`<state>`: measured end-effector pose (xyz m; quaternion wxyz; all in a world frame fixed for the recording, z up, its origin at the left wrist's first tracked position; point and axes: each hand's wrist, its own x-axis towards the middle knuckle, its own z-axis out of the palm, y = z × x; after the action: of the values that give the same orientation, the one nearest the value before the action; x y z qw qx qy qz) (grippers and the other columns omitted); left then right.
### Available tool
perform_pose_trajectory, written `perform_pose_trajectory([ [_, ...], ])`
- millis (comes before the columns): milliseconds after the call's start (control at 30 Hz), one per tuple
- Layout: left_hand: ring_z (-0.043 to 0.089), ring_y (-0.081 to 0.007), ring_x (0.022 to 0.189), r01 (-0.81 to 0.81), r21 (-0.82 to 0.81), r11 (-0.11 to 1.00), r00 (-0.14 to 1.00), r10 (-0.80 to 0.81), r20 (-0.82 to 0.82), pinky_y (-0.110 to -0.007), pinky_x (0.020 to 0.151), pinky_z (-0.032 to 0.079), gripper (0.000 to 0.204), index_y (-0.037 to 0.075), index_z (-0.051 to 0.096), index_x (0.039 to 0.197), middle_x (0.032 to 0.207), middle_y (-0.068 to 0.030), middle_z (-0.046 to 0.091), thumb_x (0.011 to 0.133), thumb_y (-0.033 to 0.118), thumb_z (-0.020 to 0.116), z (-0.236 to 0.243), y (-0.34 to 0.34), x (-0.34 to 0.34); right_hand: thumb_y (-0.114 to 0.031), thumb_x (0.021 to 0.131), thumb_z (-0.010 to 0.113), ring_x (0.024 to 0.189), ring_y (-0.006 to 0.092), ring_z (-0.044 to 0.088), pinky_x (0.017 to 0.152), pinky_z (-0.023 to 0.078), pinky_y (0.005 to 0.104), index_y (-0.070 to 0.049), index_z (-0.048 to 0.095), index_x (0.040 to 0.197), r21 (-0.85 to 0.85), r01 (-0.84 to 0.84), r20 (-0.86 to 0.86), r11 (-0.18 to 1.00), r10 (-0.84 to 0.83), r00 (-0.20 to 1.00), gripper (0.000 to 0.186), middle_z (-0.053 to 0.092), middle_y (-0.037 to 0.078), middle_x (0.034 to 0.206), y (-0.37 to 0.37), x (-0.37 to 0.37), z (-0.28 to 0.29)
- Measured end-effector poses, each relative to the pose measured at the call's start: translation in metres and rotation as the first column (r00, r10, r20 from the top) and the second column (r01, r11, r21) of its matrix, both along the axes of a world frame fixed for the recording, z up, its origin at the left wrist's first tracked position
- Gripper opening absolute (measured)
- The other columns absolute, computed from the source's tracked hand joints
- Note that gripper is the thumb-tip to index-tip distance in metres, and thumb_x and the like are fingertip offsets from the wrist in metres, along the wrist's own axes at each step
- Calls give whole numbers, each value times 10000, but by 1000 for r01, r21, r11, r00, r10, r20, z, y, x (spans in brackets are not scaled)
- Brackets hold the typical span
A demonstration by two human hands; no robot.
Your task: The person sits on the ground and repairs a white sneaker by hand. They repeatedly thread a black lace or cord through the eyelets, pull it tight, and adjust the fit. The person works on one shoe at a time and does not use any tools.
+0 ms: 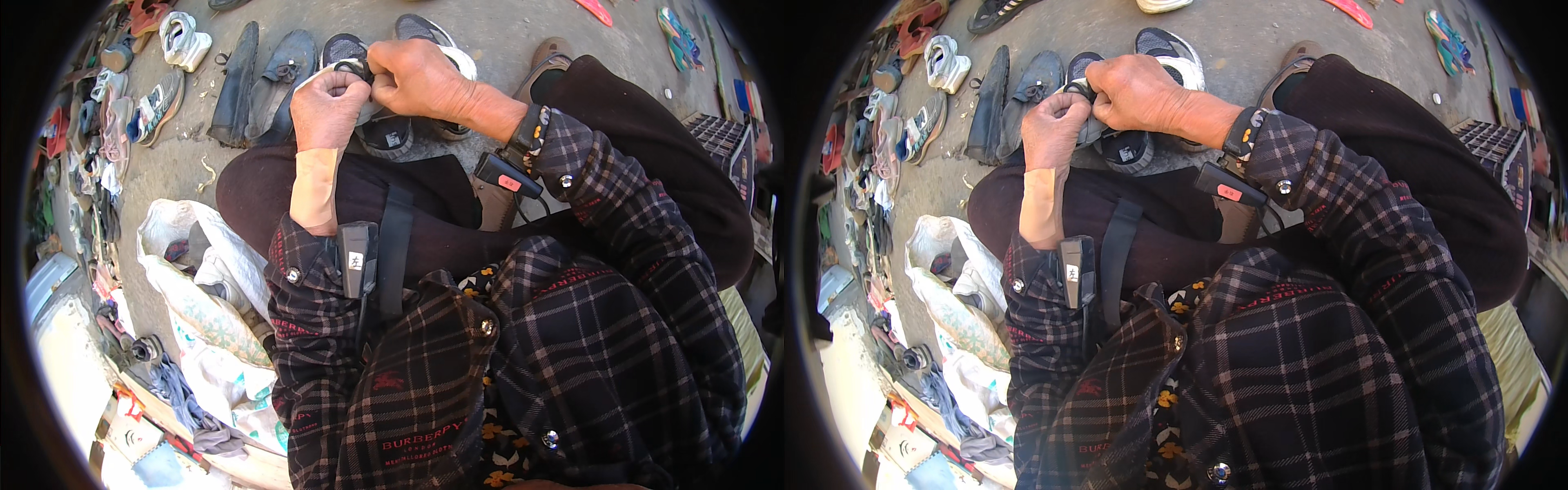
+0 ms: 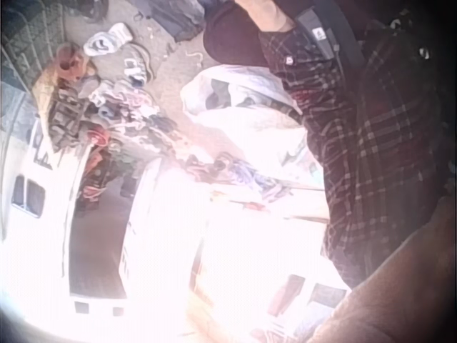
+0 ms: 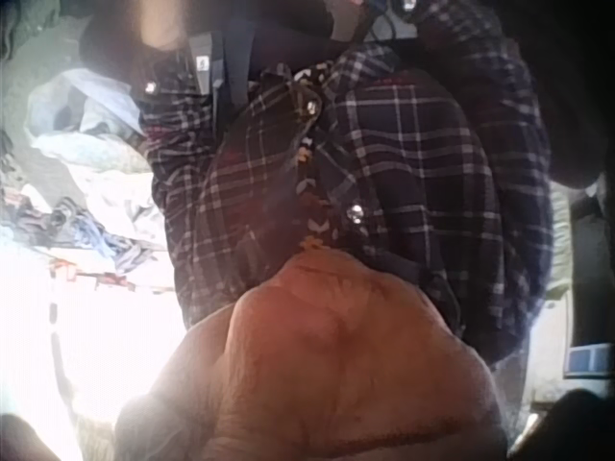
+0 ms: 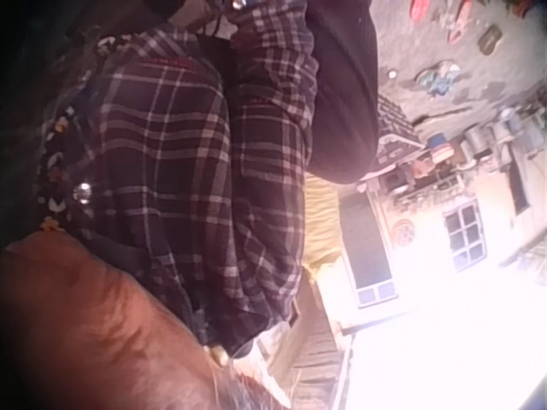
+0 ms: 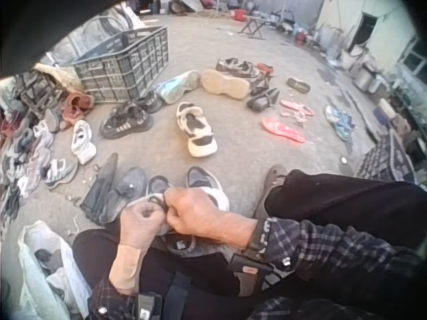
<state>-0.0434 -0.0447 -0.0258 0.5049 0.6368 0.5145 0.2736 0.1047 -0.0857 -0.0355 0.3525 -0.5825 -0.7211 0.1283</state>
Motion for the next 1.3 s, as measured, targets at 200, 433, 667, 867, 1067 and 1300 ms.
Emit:
perform_pose_trajectory([
  [200, 563, -53, 583, -22, -23, 999, 999, 23, 47, -195, 555, 449, 101, -10, 652, 711, 636, -32, 631, 666, 80, 648, -2, 0, 0, -80, 668, 578, 639, 364, 596, 564, 496, 400, -2, 535, 725, -40, 29, 26, 999, -28, 999, 106, 592, 172, 659, -1, -2, 3],
  [433, 582, -69, 574, -50, 16, 999, 999, 50, -5, -205, 563, 461, 117, -9, 656, 717, 635, -55, 646, 685, 103, 658, -3, 0, 1, -103, 682, 608, 698, 335, 627, 585, 508, 385, -23, 554, 787, -90, 13, 369, 996, 21, 929, 143, 618, 156, 772, -3, -14, 13],
  [667, 584, -80, 563, -31, 109, 994, 999, 30, 14, -218, 558, 463, 145, -12, 653, 720, 623, -58, 640, 680, 128, 654, -10, 4, 0, -87, 668, 599, 646, 334, 607, 547, 486, 397, -25, 547, 776, 111, 7, 142, 994, -23, 990, 135, 602, 155, 722, 4, -5, 2],
  [867, 560, -76, 557, -146, 116, 982, 989, 140, 55, -215, 562, 459, 158, -17, 640, 734, 620, -24, 615, 678, 130, 651, -15, 6, -6, -97, 714, 585, 517, 201, 534, 528, 448, 304, -6, 556, 749, -67, 106, -285, 992, -121, 951, 102, 550, 126, 589, 8, 22, 0],
  [1067, 587, -136, 644, 129, 432, 893, 988, -78, -133, -263, 607, 473, 234, -13, 618, 811, 695, -47, 592, 664, 154, 690, -10, -4, 1, -61, 705, 590, 578, 201, 566, 546, 456, 295, -25, 566, 774, 21, 25, -292, 999, -18, 956, 81, 566, 99, 654, 4, 21, 0],
  [1300, 589, -120, 640, 58, 157, 986, 998, -51, -48, -250, 615, 467, 203, -27, 605, 810, 688, -57, 616, 706, 135, 669, -10, 1, 4, -17, 673, 561, 620, 296, 560, 549, 446, 335, -8, 525, 719, 214, 35, -197, 976, 8, 980, 59, 549, 133, 701, 11, 8, 0],
])
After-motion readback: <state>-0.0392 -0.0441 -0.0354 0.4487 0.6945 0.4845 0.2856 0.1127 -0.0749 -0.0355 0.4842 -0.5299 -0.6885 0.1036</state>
